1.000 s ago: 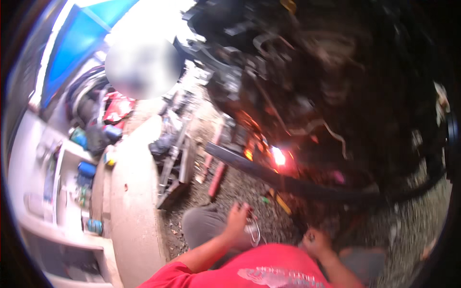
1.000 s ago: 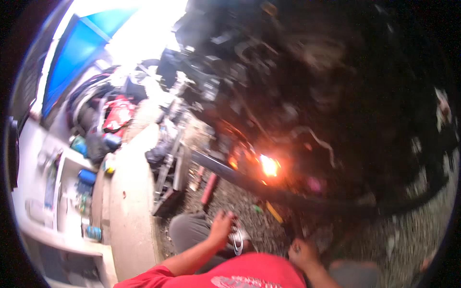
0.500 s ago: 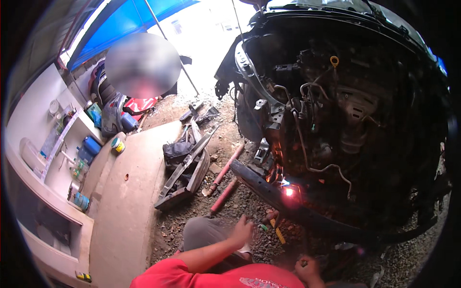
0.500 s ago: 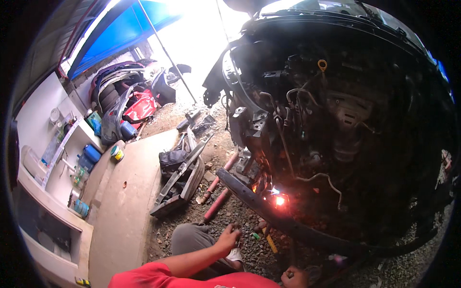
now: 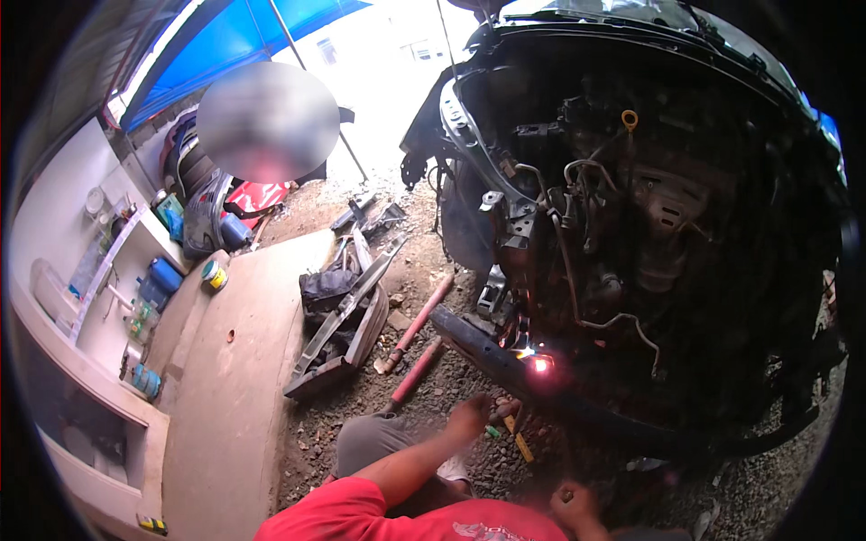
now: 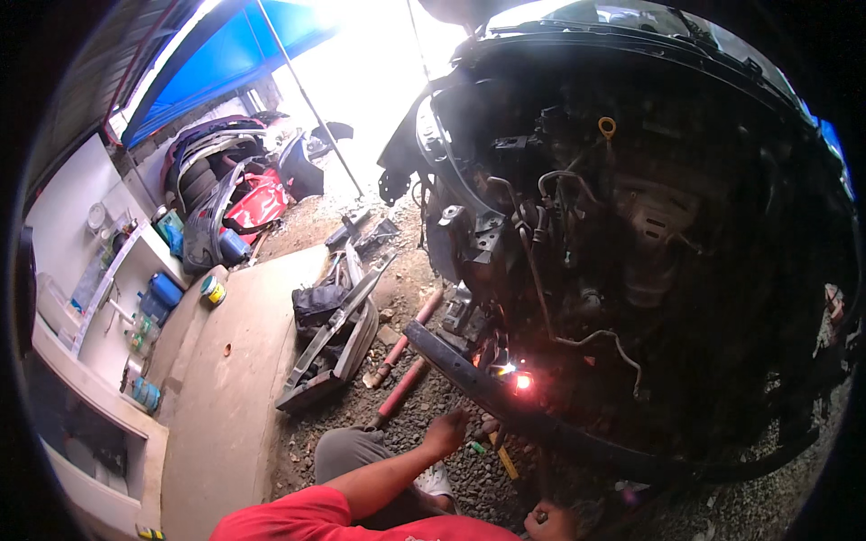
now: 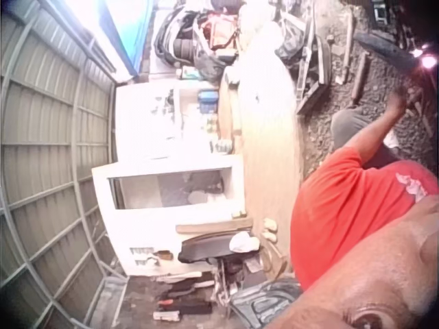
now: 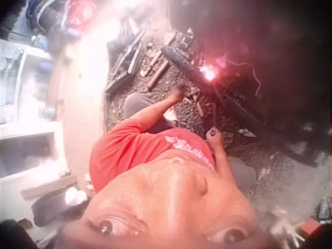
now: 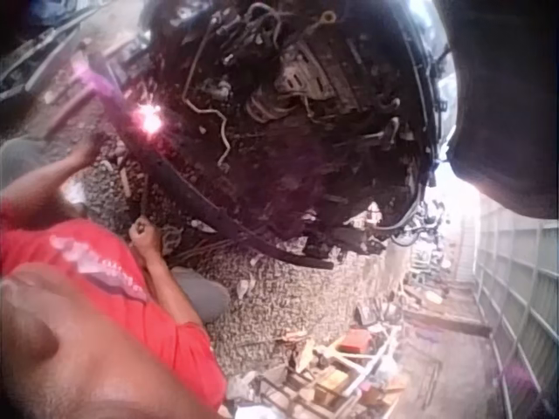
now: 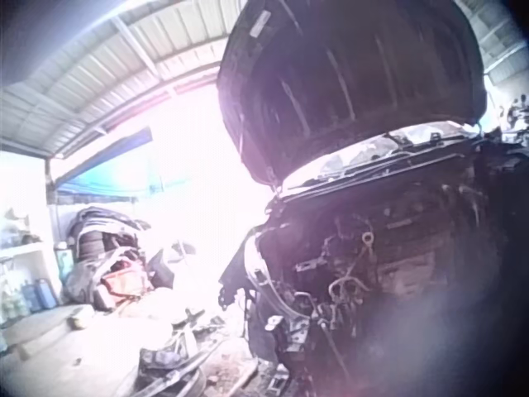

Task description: Welding or cutting metal components of a car chassis using a torch.

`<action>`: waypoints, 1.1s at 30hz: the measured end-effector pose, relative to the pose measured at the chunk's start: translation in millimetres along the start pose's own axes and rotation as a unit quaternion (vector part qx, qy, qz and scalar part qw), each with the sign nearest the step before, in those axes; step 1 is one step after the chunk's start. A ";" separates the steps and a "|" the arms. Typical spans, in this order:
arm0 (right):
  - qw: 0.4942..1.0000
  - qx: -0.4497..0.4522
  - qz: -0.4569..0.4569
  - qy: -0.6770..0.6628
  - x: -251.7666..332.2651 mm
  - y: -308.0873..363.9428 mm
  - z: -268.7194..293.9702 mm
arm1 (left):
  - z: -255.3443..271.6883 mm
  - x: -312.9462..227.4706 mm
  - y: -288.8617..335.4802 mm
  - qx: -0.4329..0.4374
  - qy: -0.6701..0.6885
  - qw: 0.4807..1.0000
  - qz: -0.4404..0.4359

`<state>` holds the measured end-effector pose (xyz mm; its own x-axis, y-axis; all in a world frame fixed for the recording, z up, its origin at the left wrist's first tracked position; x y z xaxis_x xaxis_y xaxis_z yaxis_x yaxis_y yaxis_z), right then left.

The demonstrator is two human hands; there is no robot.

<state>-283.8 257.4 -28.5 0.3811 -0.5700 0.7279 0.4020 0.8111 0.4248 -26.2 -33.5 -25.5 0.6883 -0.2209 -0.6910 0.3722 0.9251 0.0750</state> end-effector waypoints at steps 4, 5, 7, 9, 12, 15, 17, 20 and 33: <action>0.999 0.037 -0.027 -0.017 -12.0 -6.8 -12.6 | -28.2 51.7 -14.0 0.080 -0.174 0.978 -0.082; 0.999 0.030 -0.022 -0.002 -19.4 -9.4 -14.5 | -45.2 57.3 -11.1 0.140 -0.234 0.956 -0.108; 1.000 0.004 0.014 -0.024 -6.9 -3.2 -4.9 | -54.1 62.2 -7.2 0.176 -0.218 0.959 -0.039; 0.999 0.018 -0.009 -0.035 -5.5 -1.7 -3.0 | -65.2 58.7 -3.7 0.268 -0.282 0.920 -0.054; 0.998 0.032 0.008 -0.052 5.3 -4.8 0.3 | -69.8 73.4 -8.3 0.259 -0.288 0.916 -0.104; 0.999 -0.003 0.023 -0.040 17.3 1.3 15.9 | -27.8 30.3 -14.8 0.123 -0.085 0.988 -0.040; 0.998 0.006 0.060 -0.033 29.8 3.2 16.4 | 13.9 14.5 -6.3 0.045 0.005 0.999 0.012; 0.996 -0.009 0.086 -0.016 34.8 5.8 14.6 | 33.6 13.4 -3.6 0.043 -0.039 0.998 0.040; 0.996 -0.028 0.082 0.007 39.2 -4.8 9.3 | 32.8 46.6 -36.1 0.046 -0.092 0.993 0.052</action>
<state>-278.6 232.4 3.0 0.4565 -0.4316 0.7780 0.3789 0.8855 0.2689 12.8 -87.2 -36.8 0.8249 -0.1859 -0.5338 0.3427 0.9155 0.2108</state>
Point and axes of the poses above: each hand's wrist, its own y-axis away from the middle knuckle, its own z-axis out of the back of the hand, x = y × z, the point moved 10 cm from there along -y, towards the middle knuckle, and after that the axes turned 8 degrees about -z, right-handed, at the moved point
